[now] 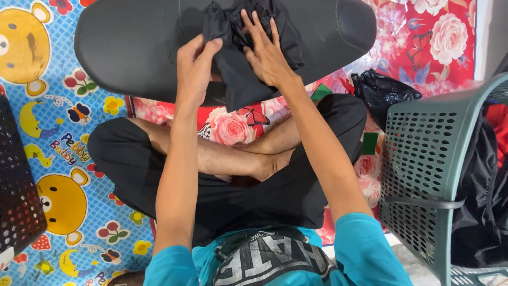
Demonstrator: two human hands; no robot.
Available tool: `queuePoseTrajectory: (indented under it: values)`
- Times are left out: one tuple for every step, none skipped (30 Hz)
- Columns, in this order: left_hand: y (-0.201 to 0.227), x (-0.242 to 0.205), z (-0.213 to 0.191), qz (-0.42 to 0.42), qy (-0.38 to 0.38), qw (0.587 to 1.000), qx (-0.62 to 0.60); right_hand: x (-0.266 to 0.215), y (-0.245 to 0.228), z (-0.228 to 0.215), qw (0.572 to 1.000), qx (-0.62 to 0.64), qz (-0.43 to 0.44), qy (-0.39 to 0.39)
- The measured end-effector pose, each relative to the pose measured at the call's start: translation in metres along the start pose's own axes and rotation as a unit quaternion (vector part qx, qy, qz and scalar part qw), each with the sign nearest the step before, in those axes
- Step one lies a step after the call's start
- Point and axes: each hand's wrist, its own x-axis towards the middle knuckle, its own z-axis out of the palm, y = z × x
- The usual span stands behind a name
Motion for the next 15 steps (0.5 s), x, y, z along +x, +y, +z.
queuePoseTrajectory:
  values:
    - [0.004, 0.003, 0.006, 0.037, -0.004, 0.998, 0.047, 0.000, 0.005, -0.001, 0.996, 0.090, -0.008, 0.015]
    - [0.008, 0.006, 0.012, 0.075, -0.007, 0.993, 0.094, 0.001, 0.011, -0.001, 0.983, 0.179, -0.018, 0.031]
    - [0.009, 0.014, 0.019, 0.076, -0.007, 0.993, 0.094, 0.002, 0.006, -0.014, 0.983, 0.179, -0.018, 0.032]
    - [0.009, 0.020, 0.025, 0.099, -0.014, 0.986, 0.137, 0.001, 0.000, -0.025, 0.953, 0.296, 0.009, 0.067]
    - [0.009, 0.026, 0.032, 0.121, -0.021, 0.976, 0.179, 0.001, -0.005, -0.036, 0.906, 0.409, 0.037, 0.101]
    - [0.007, 0.036, 0.040, 0.120, -0.020, 0.976, 0.180, -0.002, -0.006, -0.044, 0.906, 0.410, 0.037, 0.101]
    - [0.004, 0.045, 0.049, 0.121, -0.022, 0.973, 0.195, -0.005, -0.006, -0.052, 0.887, 0.445, 0.034, 0.120]
    - [0.002, 0.056, 0.058, 0.121, -0.025, 0.970, 0.209, -0.008, -0.006, -0.061, 0.867, 0.478, 0.031, 0.140]
    - [-0.001, 0.062, 0.064, 0.121, -0.025, 0.970, 0.209, -0.013, -0.004, -0.061, 0.867, 0.477, 0.032, 0.140]
    - [-0.003, 0.068, 0.070, 0.121, -0.032, 0.971, 0.203, -0.019, 0.000, -0.062, 0.851, 0.502, -0.025, 0.152]
    - [-0.005, 0.075, 0.077, 0.120, -0.039, 0.972, 0.197, -0.024, 0.003, -0.063, 0.831, 0.525, -0.082, 0.165]
    - [-0.004, 0.077, 0.082, 0.120, -0.040, 0.972, 0.197, -0.034, -0.002, -0.064, 0.832, 0.524, -0.081, 0.165]
    - [-0.004, 0.079, 0.087, 0.125, -0.051, 0.971, 0.197, -0.044, -0.007, -0.064, 0.898, 0.411, -0.020, 0.153]
    - [-0.004, 0.080, 0.090, 0.128, -0.060, 0.970, 0.197, -0.055, -0.013, -0.063, 0.945, 0.293, 0.041, 0.137]
    - [-0.003, 0.084, 0.089, 0.127, -0.059, 0.970, 0.198, -0.050, -0.019, -0.065, 0.945, 0.295, 0.042, 0.136]
